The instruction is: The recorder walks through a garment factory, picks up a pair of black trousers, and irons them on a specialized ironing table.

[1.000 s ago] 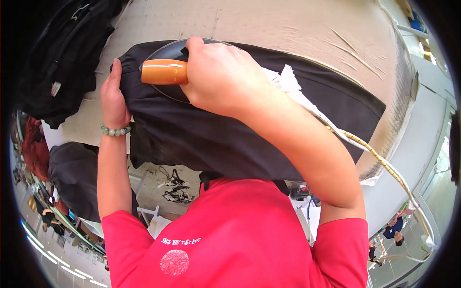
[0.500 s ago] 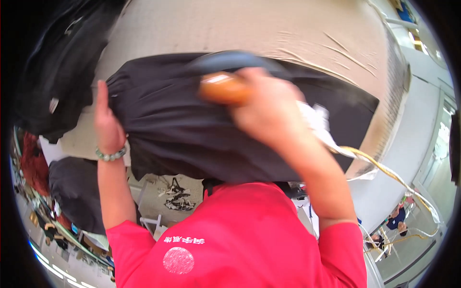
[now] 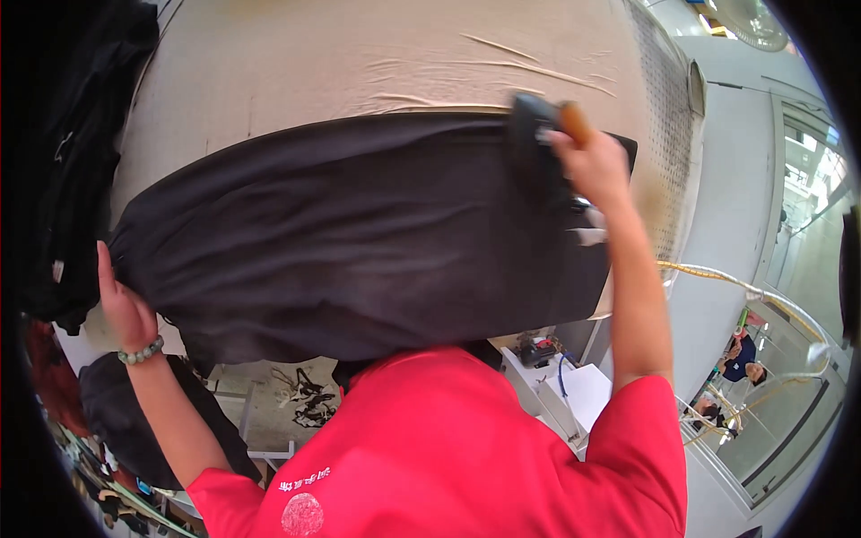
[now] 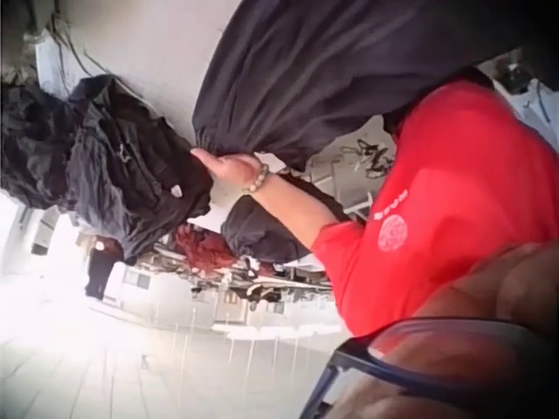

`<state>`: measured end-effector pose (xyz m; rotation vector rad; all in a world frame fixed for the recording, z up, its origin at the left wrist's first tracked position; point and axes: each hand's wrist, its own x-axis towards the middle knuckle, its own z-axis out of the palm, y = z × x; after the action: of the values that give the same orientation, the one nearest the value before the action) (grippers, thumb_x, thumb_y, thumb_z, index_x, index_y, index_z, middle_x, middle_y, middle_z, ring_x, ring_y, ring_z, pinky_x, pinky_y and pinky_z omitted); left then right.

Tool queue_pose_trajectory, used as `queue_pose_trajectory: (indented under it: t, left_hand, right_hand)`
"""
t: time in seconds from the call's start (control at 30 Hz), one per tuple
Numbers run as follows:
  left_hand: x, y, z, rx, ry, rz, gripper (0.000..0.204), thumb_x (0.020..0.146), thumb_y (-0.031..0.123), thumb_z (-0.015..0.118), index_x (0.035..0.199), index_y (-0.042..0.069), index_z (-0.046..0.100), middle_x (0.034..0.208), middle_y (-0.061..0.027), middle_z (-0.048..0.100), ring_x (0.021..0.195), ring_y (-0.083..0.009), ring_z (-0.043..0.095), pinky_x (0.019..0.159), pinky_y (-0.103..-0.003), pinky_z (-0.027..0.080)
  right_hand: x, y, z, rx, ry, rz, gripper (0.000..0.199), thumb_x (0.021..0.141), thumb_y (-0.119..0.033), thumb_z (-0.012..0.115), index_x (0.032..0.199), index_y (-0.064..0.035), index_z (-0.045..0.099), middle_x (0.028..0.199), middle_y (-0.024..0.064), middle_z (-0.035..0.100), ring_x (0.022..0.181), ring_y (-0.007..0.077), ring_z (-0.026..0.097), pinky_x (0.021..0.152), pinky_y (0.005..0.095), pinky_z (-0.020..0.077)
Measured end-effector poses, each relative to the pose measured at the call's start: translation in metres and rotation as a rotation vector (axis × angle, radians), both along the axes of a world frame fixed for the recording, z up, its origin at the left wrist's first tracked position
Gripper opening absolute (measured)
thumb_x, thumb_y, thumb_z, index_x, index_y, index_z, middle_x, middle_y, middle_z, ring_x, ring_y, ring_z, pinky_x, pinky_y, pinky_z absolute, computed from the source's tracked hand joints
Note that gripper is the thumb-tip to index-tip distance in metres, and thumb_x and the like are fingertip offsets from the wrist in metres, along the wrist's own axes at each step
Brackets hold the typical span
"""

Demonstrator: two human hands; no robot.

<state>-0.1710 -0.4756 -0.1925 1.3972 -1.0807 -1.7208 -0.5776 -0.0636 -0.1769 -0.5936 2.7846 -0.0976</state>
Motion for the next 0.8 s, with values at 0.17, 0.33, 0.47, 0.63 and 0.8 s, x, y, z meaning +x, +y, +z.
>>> queue_pose_trajectory:
  t: [0.17, 0.33, 0.47, 0.63, 0.8]
  left_hand:
    - [0.029, 0.002, 0.015, 0.147, 0.135, -0.083, 0.046, 0.104, 0.025, 0.045, 0.139, -0.004, 0.047, 0.143, -0.0132, 0.051, 0.132, -0.0223, 0.048, 0.115, -0.035, 0.03]
    - [0.055, 0.037, 0.051, -0.133, -0.066, -0.124, 0.037, 0.102, 0.019, 0.052, 0.131, -0.005, 0.057, 0.131, -0.0107, 0.06, 0.121, -0.0177, 0.057, 0.107, -0.032, 0.04]
    - [0.065, 0.094, 0.091, -0.29, -0.139, -0.012, 0.035, 0.103, 0.018, 0.051, 0.128, -0.005, 0.059, 0.13, -0.0119, 0.061, 0.117, -0.0189, 0.059, 0.106, -0.032, 0.042]
    - [0.095, 0.137, 0.148, -0.197, 0.137, 0.092, 0.031, 0.099, 0.024, 0.06, 0.119, 0.001, 0.065, 0.117, -0.0101, 0.069, 0.107, -0.021, 0.065, 0.098, -0.036, 0.048]
    - [0.181, 0.194, 0.276, -0.515, 0.099, 0.351, 0.037, 0.098, 0.035, 0.059, 0.116, 0.004, 0.067, 0.114, -0.0113, 0.07, 0.104, -0.0238, 0.067, 0.097, -0.039, 0.051]
  right_hand:
    - [-0.122, 0.21, -0.006, -0.316, -0.055, -0.561, 0.037, 0.085, -0.036, 0.074, 0.072, -0.0055, 0.059, 0.052, -0.0022, 0.046, 0.039, 0.0118, 0.045, 0.038, 0.0319, 0.0344]
    - [-0.193, 0.297, -0.013, 0.035, -0.156, -0.611, 0.028, 0.081, -0.024, 0.077, 0.092, -0.0029, 0.064, 0.067, 0.0074, 0.061, 0.052, 0.0197, 0.06, 0.049, 0.0353, 0.0484]
    - [-0.156, 0.195, -0.006, -0.096, 0.442, 0.396, 0.063, 0.074, -0.022, 0.08, 0.13, -0.0095, 0.055, 0.129, 0.0143, 0.058, 0.121, 0.0311, 0.053, 0.103, 0.0412, 0.0427]
    - [-0.182, 0.199, -0.039, -0.061, -0.082, 0.343, 0.03, 0.076, -0.021, 0.077, 0.099, -0.0056, 0.065, 0.092, 0.0191, 0.068, 0.089, 0.0369, 0.065, 0.076, 0.0447, 0.0507]
    - [-0.122, 0.288, 0.131, -0.649, 0.119, 0.346, 0.013, 0.073, 0.009, 0.067, 0.083, 0.0018, 0.061, 0.104, 0.0128, 0.061, 0.102, 0.0292, 0.059, 0.092, 0.034, 0.0459]
